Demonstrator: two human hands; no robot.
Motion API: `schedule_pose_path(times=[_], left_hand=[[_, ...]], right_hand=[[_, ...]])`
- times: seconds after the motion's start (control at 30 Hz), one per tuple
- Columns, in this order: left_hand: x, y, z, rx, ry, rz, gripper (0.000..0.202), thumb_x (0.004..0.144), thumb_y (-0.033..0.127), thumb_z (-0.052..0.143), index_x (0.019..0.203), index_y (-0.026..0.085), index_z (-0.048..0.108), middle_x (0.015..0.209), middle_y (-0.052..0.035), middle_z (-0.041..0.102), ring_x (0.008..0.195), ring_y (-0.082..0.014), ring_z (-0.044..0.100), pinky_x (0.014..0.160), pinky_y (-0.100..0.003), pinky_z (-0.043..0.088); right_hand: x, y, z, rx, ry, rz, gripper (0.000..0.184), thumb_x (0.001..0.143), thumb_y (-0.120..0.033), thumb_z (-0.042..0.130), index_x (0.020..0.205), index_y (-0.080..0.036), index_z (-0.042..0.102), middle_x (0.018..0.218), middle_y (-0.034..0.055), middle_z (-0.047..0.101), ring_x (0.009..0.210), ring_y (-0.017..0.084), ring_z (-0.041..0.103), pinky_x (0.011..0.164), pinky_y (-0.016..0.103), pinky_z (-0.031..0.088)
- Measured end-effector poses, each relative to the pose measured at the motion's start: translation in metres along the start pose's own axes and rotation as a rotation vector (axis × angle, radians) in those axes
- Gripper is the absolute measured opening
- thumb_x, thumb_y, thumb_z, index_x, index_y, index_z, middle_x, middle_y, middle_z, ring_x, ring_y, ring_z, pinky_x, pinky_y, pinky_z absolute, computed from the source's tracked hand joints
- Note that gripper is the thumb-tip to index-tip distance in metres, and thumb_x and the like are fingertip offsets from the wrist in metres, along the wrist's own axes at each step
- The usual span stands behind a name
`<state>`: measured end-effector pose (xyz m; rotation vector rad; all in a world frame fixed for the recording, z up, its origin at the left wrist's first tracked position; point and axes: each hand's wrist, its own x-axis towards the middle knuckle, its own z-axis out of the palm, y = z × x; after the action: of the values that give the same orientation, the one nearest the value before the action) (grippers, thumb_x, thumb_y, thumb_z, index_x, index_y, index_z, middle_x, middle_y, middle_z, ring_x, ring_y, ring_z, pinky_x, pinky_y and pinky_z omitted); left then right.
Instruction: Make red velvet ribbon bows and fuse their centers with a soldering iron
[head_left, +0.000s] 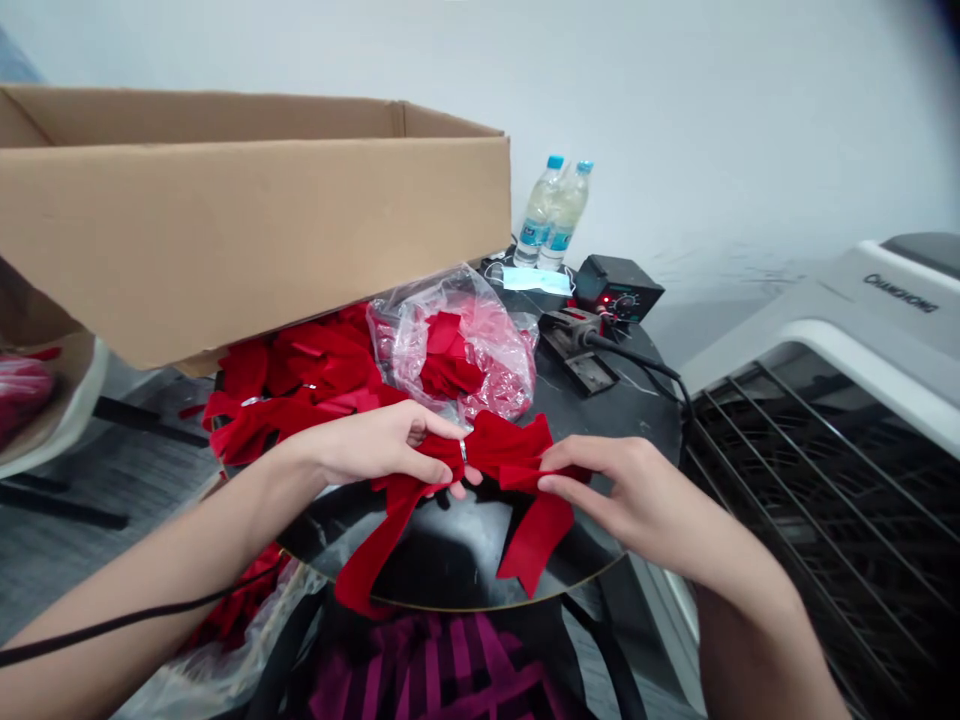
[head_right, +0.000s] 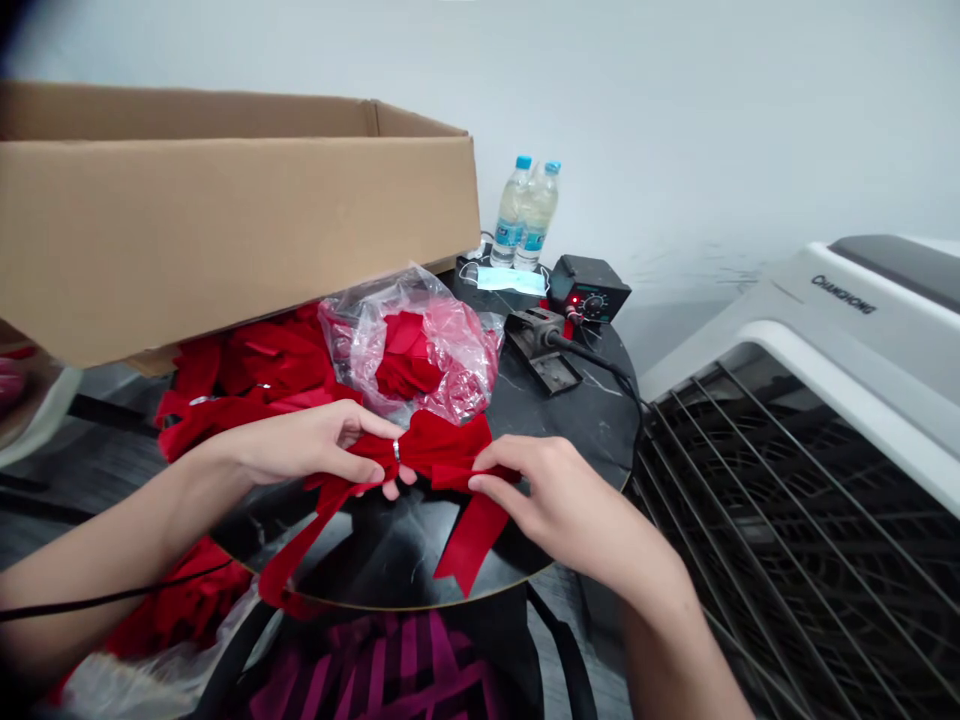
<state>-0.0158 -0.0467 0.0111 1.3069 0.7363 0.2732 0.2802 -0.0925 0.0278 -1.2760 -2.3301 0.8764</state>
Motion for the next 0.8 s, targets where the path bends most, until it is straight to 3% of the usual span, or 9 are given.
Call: schedule_pose_path(times=[0.13,0.23,0.33,0.43,0.57,0.67,0.73,0.8], left_hand=[[0.014,0.000,-0.002,-0.121,0.003,-0.003,0.018,0.084,0.019,0.078,0.102,0.015,0.078,0.108,-0.0119,0.079,0.090,-0.0186,0.077,0.081,-0.026,0.059],[0.023,0.002,-0.002,-0.153,0.055,-0.066,0.041,0.080,0.022,0.082,0.119,0.016,0.072,0.106,-0.0099,0.078,0.088,-0.0212,0.076,0.077,-0.031,0.060],[0.029,0.006,-0.002,0.183,0.114,-0.097,0.071,0.077,0.029,0.084,0.142,0.019,0.060,0.112,-0.0094,0.078,0.096,-0.0252,0.075,0.085,-0.036,0.059],[0.031,0.009,-0.002,0.546,0.115,-0.056,0.073,0.073,0.032,0.084,0.141,0.018,0.062,0.127,-0.0094,0.073,0.111,-0.0292,0.071,0.096,-0.036,0.055],[0.032,0.011,-0.003,0.744,0.023,-0.063,0.074,0.065,0.027,0.085,0.136,0.018,0.065,0.139,-0.0109,0.068,0.127,-0.0347,0.064,0.108,-0.038,0.049],[0.034,0.012,-0.006,0.621,-0.161,-0.011,0.057,0.068,0.016,0.081,0.124,0.021,0.072,0.133,-0.0087,0.073,0.121,-0.0326,0.068,0.104,-0.037,0.053],[0.037,0.010,-0.009,0.363,-0.310,-0.018,0.050,0.072,0.014,0.081,0.121,0.021,0.073,0.127,-0.0091,0.076,0.113,-0.0312,0.073,0.093,-0.035,0.059],[0.040,0.005,-0.010,0.098,-0.336,-0.034,0.047,0.076,0.022,0.084,0.122,0.019,0.074,0.127,-0.0130,0.076,0.112,-0.0315,0.074,0.087,-0.035,0.061]], right_hand=[[0.006,0.009,-0.022,-0.086,-0.084,-0.059,0.019,0.106,-0.033,0.054,0.107,-0.026,0.071,0.104,0.0011,0.074,0.092,0.017,0.069,0.083,0.029,0.050],[0.008,0.014,-0.036,-0.179,-0.145,-0.082,0.023,0.109,-0.031,0.047,0.107,-0.024,0.068,0.105,0.0025,0.072,0.090,0.017,0.067,0.082,0.029,0.048],[0.008,0.019,-0.046,-0.248,-0.201,-0.080,0.026,0.109,-0.030,0.042,0.105,-0.024,0.067,0.105,0.0030,0.070,0.089,0.017,0.066,0.080,0.030,0.048],[0.007,0.024,-0.052,-0.236,-0.252,-0.051,0.029,0.110,-0.032,0.041,0.102,-0.023,0.067,0.103,0.0031,0.070,0.088,0.017,0.067,0.079,0.029,0.049],[0.006,0.033,-0.054,-0.128,-0.266,-0.059,0.025,0.108,-0.030,0.045,0.103,-0.023,0.068,0.102,0.0023,0.072,0.089,0.016,0.068,0.079,0.026,0.049],[0.009,0.038,-0.055,-0.076,-0.262,-0.081,0.022,0.108,-0.031,0.048,0.104,-0.023,0.069,0.103,0.0019,0.072,0.090,0.015,0.068,0.081,0.025,0.049],[0.012,0.040,-0.058,-0.079,-0.251,-0.090,0.022,0.107,-0.032,0.050,0.103,-0.024,0.069,0.102,0.0015,0.072,0.089,0.014,0.067,0.081,0.024,0.049],[0.017,0.039,-0.063,-0.098,-0.238,-0.113,0.021,0.106,-0.035,0.052,0.102,-0.024,0.070,0.100,0.0005,0.072,0.086,0.014,0.067,0.079,0.024,0.049]])
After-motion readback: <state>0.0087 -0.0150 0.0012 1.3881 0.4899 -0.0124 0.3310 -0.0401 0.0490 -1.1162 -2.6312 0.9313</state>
